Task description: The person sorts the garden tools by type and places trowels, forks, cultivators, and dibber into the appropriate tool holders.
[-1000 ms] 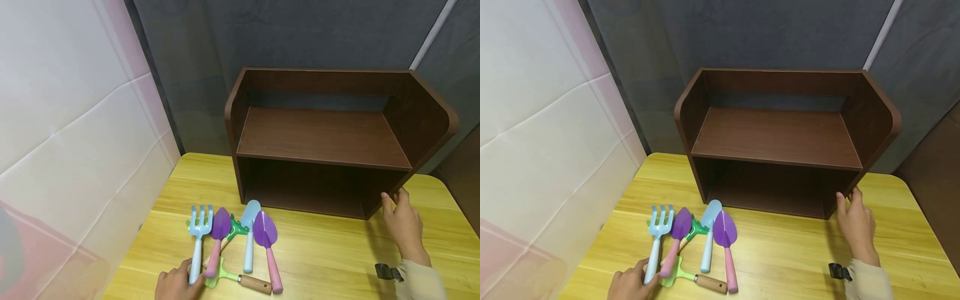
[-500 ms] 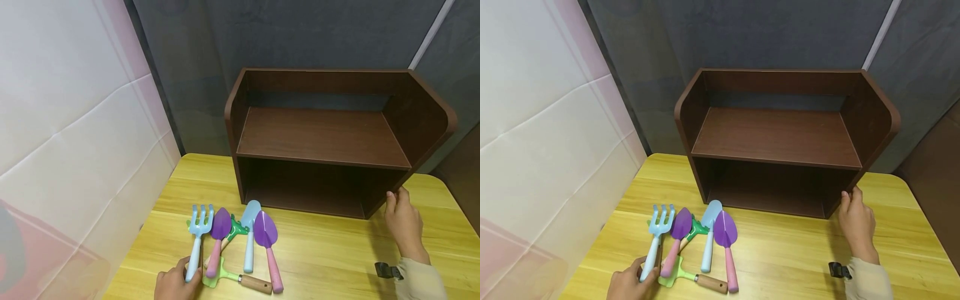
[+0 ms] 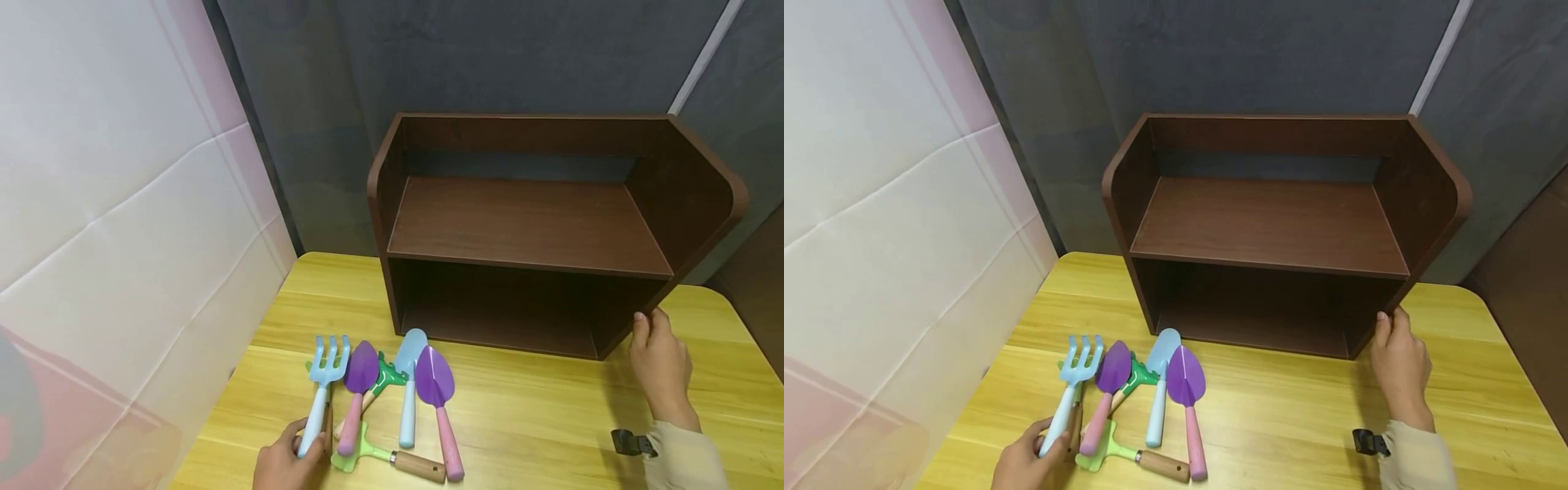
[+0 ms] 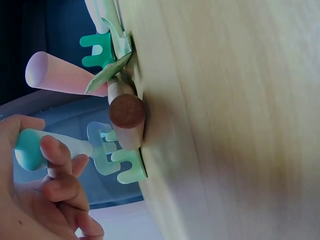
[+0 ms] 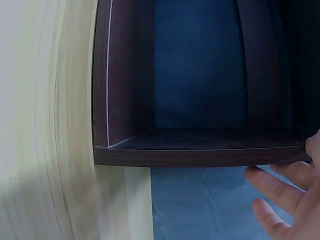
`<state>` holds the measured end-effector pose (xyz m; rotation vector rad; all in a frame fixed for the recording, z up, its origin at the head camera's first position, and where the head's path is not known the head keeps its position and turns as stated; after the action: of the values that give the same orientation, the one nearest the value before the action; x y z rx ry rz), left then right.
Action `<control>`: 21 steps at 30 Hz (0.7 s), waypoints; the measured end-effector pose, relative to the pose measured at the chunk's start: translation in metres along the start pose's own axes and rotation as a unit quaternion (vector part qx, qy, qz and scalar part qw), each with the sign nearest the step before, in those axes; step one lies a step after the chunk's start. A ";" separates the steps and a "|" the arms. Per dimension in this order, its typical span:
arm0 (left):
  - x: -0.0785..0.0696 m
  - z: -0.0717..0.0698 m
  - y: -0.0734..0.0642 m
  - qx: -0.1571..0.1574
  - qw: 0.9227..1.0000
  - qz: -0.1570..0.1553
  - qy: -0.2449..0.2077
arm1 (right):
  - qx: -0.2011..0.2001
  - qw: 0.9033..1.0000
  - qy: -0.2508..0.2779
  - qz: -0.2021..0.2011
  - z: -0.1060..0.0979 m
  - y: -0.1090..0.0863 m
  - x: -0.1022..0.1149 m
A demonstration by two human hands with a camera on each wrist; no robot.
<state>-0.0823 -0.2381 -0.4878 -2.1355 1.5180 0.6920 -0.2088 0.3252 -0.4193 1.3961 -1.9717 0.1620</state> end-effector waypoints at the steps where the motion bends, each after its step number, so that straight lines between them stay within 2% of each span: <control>1: 0.001 0.000 0.000 0.002 1.000 -0.005 -0.009 | -0.002 1.000 0.001 -0.001 0.000 0.000 0.000; 6: 0.006 0.002 0.001 0.015 0.998 -0.029 -0.050 | -0.020 1.000 0.007 -0.015 -0.002 0.000 0.002; 13: 0.008 0.000 -0.001 0.016 0.996 -0.048 -0.077 | -0.031 0.999 0.012 -0.027 -0.002 0.000 0.003; 15: 0.007 -0.001 0.000 0.008 0.995 -0.048 -0.082 | -0.033 0.999 0.012 -0.027 -0.002 0.000 0.003; 21: 0.000 -0.007 0.001 -0.032 0.997 -0.017 -0.068 | -0.035 0.999 0.017 -0.025 -0.001 0.000 0.002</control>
<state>-0.0823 -0.2433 -0.4824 -2.1080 1.4018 0.8667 -0.2088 0.3246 -0.4169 1.3866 -1.8958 0.0919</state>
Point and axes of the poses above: each hand's wrist, its own y-axis towards the middle knuckle, its own z-axis out of the palm, x = y × z, the point moved 7 cm from there along y, towards the middle knuckle, and after that the axes turned 2 degrees about z, right-handed, at the moved point
